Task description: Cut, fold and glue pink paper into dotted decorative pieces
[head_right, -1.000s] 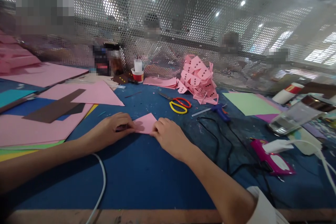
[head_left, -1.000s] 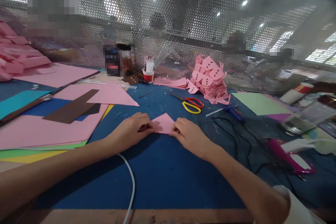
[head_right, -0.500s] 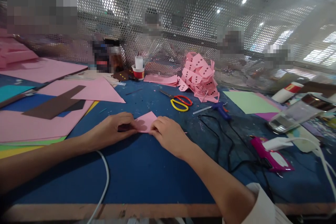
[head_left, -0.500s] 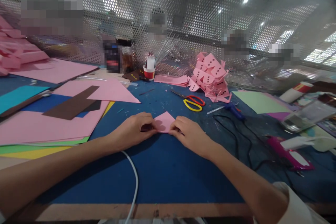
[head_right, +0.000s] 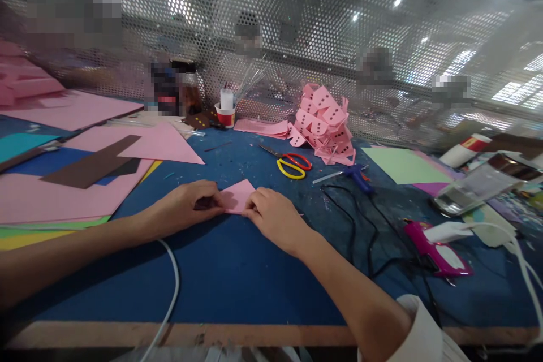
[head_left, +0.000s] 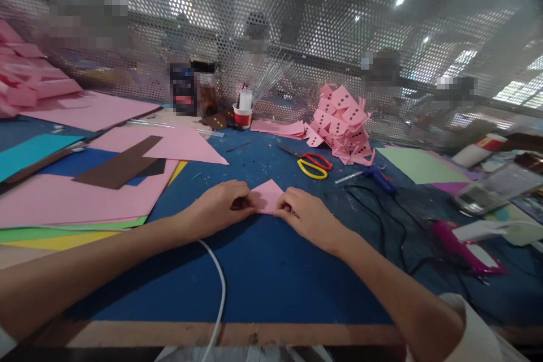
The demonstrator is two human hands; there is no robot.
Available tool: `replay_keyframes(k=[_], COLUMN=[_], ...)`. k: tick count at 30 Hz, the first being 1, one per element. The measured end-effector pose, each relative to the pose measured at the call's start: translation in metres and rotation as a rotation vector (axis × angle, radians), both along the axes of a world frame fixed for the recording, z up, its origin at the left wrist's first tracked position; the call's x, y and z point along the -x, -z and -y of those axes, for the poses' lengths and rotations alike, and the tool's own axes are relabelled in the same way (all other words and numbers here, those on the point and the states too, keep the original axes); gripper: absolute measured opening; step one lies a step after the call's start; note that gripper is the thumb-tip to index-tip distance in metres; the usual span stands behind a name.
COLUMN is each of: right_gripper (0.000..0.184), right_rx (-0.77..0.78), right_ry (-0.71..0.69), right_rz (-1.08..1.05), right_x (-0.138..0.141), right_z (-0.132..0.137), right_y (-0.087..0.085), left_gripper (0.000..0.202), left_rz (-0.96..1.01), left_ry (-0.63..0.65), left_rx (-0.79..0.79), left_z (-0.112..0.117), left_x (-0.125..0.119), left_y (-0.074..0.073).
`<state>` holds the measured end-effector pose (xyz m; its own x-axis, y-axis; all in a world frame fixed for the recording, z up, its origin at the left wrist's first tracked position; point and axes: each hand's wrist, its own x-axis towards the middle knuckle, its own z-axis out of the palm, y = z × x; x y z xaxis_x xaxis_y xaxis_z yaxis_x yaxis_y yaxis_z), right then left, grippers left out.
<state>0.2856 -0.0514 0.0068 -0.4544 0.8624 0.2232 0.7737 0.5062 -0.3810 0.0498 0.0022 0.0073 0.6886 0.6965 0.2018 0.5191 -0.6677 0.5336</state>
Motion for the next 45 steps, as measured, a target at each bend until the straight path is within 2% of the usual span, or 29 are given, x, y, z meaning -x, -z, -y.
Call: replay_keyframes(k=[9,21,40,45], right_gripper=[0.016,0.028,0.028,0.022], right_rx=[0.077,0.045,0.073,0.060], right_ry=[0.060,0.094,0.107,0.141], right_rz=[-0.060,-0.055,0.028,0.005], right_x=[0.000,0.004,0.007,0.007], right_z=[-0.004,-0.004,-0.003,-0.003], right_y=[0.004,0.006,-0.002,0.000], left_gripper=[0.011,0.017,0.020,0.020], left_rz=[0.007,-0.025,-0.007,0.001], left_ry=[-0.061,-0.107,-0.064,-0.074], left_rx=[0.052,-0.027,-0.033,-0.034], left_z=[0.004,0.003,0.002,0.003], left_x=[-0.002,-0.007,-0.004,-0.005], left_y=[-0.002,0.001,0.000,0.001])
